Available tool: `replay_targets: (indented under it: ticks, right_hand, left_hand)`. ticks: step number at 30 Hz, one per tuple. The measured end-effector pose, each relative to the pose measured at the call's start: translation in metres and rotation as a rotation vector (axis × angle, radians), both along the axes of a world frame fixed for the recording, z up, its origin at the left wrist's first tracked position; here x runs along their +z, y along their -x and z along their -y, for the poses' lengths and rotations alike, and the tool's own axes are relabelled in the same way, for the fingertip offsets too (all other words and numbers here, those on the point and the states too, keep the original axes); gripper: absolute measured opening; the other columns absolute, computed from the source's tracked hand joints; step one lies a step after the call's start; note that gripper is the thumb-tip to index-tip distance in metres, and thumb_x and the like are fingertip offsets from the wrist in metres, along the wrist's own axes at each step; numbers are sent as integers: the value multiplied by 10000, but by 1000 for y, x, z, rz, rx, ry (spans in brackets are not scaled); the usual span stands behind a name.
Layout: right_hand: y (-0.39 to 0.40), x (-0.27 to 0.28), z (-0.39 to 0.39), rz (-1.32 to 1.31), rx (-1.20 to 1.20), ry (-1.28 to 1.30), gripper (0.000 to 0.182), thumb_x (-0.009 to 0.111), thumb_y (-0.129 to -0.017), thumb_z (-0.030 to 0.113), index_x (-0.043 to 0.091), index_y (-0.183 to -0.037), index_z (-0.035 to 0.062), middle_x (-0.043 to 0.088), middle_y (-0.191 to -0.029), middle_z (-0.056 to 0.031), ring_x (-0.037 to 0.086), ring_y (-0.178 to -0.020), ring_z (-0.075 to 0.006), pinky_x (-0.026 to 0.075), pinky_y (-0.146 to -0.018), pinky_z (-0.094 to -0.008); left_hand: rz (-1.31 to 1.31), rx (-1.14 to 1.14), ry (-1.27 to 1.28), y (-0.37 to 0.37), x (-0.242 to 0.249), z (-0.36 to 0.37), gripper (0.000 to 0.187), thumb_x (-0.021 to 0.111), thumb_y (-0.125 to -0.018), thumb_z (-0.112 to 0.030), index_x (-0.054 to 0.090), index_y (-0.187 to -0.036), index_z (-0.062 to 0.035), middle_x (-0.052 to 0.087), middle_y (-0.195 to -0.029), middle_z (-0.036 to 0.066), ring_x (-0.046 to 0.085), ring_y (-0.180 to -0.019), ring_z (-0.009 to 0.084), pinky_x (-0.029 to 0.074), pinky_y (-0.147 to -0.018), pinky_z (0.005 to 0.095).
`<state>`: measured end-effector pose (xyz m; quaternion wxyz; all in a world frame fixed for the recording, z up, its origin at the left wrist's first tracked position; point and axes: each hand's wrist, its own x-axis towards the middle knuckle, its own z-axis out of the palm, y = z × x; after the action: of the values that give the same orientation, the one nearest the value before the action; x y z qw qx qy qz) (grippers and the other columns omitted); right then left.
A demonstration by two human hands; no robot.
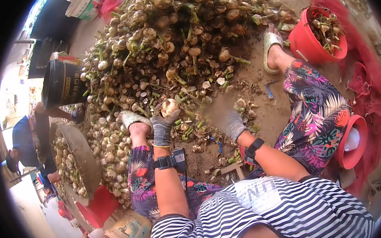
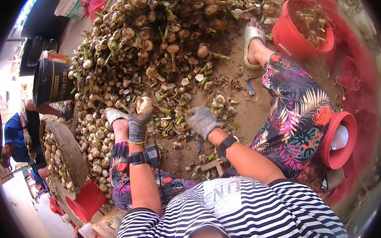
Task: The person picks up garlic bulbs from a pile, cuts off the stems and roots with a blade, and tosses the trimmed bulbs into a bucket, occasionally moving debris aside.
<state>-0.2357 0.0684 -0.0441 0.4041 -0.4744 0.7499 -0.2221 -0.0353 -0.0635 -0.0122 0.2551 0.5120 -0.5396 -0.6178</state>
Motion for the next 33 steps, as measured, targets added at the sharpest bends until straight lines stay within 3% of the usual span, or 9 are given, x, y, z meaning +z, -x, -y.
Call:
replay_targets:
  ticks: [3,11,14,18,22,25,28,30,33]
  right_hand:
    - [-2,32,0,-120,85,122,256,522,-718,266,617,-792,40,602,-775,-171,572,-779,-325,455,-691,-389]
    - [7,141,-45,-416,283,552,162,552,-667,208,545,-750,68,550,-666,-112,571,-608,-264,435,-530,-365]
    - [4,145,-52,-438,288,733,131,548,-629,182,512,-704,80,535,-553,-86,564,-530,-245,421,-471,-355]
    - [3,145,-51,-381,360,661,157,550,-660,204,509,-745,78,554,-625,-93,574,-588,-249,431,-512,-363]
    - [4,148,-52,-334,431,512,189,537,-702,243,501,-789,79,561,-695,-102,582,-654,-263,450,-560,-372]
    - [10,132,-46,-228,360,393,264,556,-696,298,571,-815,63,586,-736,-117,592,-695,-278,471,-616,-365]
    - [54,35,-24,-119,144,-238,279,532,-709,257,640,-771,7,594,-846,-210,584,-790,-327,470,-694,-382]
    - [53,29,-15,-385,455,-65,296,522,-724,266,635,-830,14,588,-859,-223,582,-809,-329,468,-713,-381]
    - [51,48,-14,-52,-132,-79,320,537,-729,284,615,-915,35,593,-838,-211,574,-790,-338,463,-712,-393]
  left_hand:
    - [-504,174,-392,5,22,-30,430,669,-719,-85,454,-1084,-14,568,-989,89,564,-863,156,493,-736,273]
    - [-397,-236,156,28,84,-94,454,603,-771,-165,402,-1155,-29,515,-1075,109,543,-914,180,487,-759,289]
    - [-727,-150,-204,-6,63,-108,607,675,-720,-258,366,-1185,-20,498,-1079,116,522,-947,195,479,-779,297]
    - [-38,-209,439,-3,75,-123,414,554,-818,-209,402,-1153,-21,528,-1002,112,549,-873,188,496,-696,276]
    - [84,-330,20,5,86,-121,191,490,-849,-174,495,-973,-29,553,-891,84,548,-790,162,468,-626,271]
    - [835,-601,1271,-5,43,-111,254,561,-756,-124,514,-1006,-117,553,-909,52,525,-854,260,421,-758,398]
    - [-472,-25,135,38,112,-134,416,631,-724,-44,443,-1096,-38,556,-964,41,558,-832,132,481,-744,249]
    - [-260,87,93,30,112,-121,501,696,-663,-33,440,-1093,-47,555,-954,45,555,-835,134,485,-721,243]
    - [-49,93,268,27,100,-96,494,750,-593,-16,469,-999,-31,571,-880,61,575,-763,142,501,-674,251]
